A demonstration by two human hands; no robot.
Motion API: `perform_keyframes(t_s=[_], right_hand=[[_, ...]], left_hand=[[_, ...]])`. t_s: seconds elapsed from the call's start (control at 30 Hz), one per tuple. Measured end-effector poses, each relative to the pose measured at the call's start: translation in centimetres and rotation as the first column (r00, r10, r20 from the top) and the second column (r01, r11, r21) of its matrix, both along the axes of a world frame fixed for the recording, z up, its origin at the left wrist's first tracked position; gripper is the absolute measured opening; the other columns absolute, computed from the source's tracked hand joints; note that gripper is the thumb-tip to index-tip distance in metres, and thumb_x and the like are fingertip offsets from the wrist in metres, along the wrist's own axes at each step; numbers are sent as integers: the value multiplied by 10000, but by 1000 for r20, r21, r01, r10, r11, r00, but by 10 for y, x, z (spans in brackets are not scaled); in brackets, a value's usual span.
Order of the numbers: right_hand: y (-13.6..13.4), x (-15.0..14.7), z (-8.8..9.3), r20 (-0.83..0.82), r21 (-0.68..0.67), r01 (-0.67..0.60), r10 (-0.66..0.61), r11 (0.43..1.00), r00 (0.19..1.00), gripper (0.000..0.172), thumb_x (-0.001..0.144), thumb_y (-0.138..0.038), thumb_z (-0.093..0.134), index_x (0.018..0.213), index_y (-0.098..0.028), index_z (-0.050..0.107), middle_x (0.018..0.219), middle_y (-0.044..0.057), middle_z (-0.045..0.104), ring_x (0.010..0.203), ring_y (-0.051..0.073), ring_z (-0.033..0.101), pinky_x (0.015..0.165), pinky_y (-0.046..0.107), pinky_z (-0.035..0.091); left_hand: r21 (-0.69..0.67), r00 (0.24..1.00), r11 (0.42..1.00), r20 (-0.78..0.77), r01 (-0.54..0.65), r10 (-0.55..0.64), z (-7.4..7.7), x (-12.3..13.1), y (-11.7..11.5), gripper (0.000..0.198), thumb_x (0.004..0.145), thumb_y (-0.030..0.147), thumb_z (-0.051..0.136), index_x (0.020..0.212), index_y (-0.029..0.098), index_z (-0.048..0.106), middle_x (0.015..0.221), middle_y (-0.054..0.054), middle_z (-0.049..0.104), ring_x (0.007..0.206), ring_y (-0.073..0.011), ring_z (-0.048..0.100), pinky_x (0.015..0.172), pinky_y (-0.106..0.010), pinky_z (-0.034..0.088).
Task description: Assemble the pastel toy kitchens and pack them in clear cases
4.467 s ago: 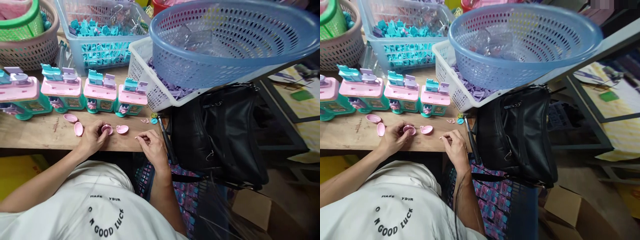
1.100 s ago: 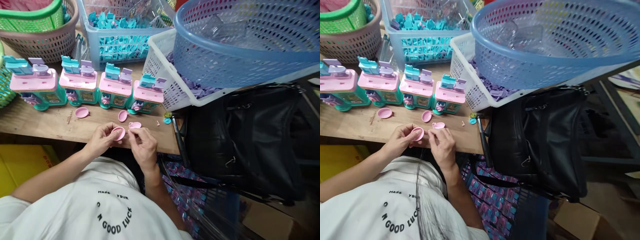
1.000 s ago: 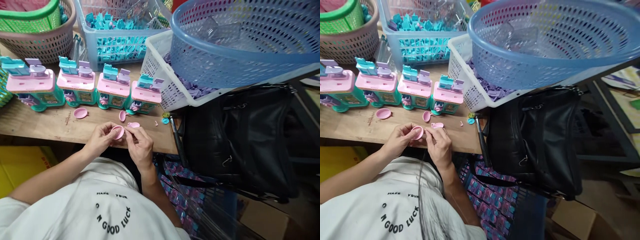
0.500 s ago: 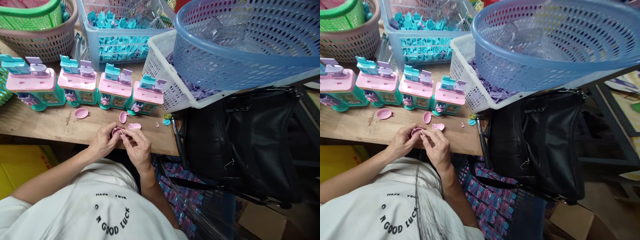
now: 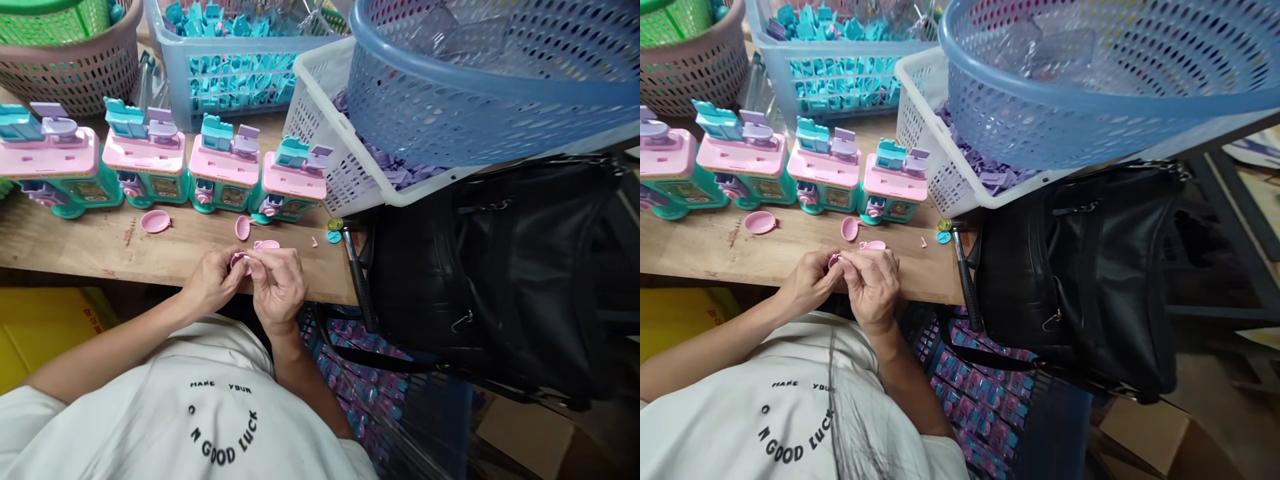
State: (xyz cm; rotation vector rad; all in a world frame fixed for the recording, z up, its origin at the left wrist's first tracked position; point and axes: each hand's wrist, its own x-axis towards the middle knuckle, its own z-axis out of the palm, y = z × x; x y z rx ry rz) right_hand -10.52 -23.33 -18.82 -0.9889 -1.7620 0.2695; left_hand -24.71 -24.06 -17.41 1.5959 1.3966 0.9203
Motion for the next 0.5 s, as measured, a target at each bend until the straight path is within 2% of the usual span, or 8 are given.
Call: perform_keyframes(t_s=[0.23, 0.4, 0.5], right_hand=[[1, -11, -13, -149, -67, -16, 6, 998, 989, 147, 988, -216, 571, 958, -217, 715, 903, 40, 723, 934, 177, 694, 920, 377, 559], [0, -10, -13, -153, -89, -18, 5, 996, 988, 135, 981, -217, 577, 960, -219, 711, 920, 40, 719, 902, 163, 701, 827, 320, 587], [0, -9, -10, -102, -46, 4, -9, 999, 995, 150, 985, -229, 569, 957, -229, 716, 895, 44, 713, 901, 174, 687, 821, 329, 576]], left_hand=[[-27, 999, 999, -38, 26, -27, -3, 7, -1, 251, 946, 304, 384, 834, 157, 554, 729, -19, 606, 679, -142, 558, 694, -267, 456], [-16, 995, 1000, -96, 15, -17, -3, 8, -1, 242, 956, 295, 369, 812, 174, 522, 719, -28, 618, 645, -146, 562, 646, -265, 447], [11, 985, 1000, -171, 19, -17, -5, 8, -2, 255, 973, 305, 344, 841, 180, 524, 751, -58, 652, 660, -169, 600, 650, -281, 464]])
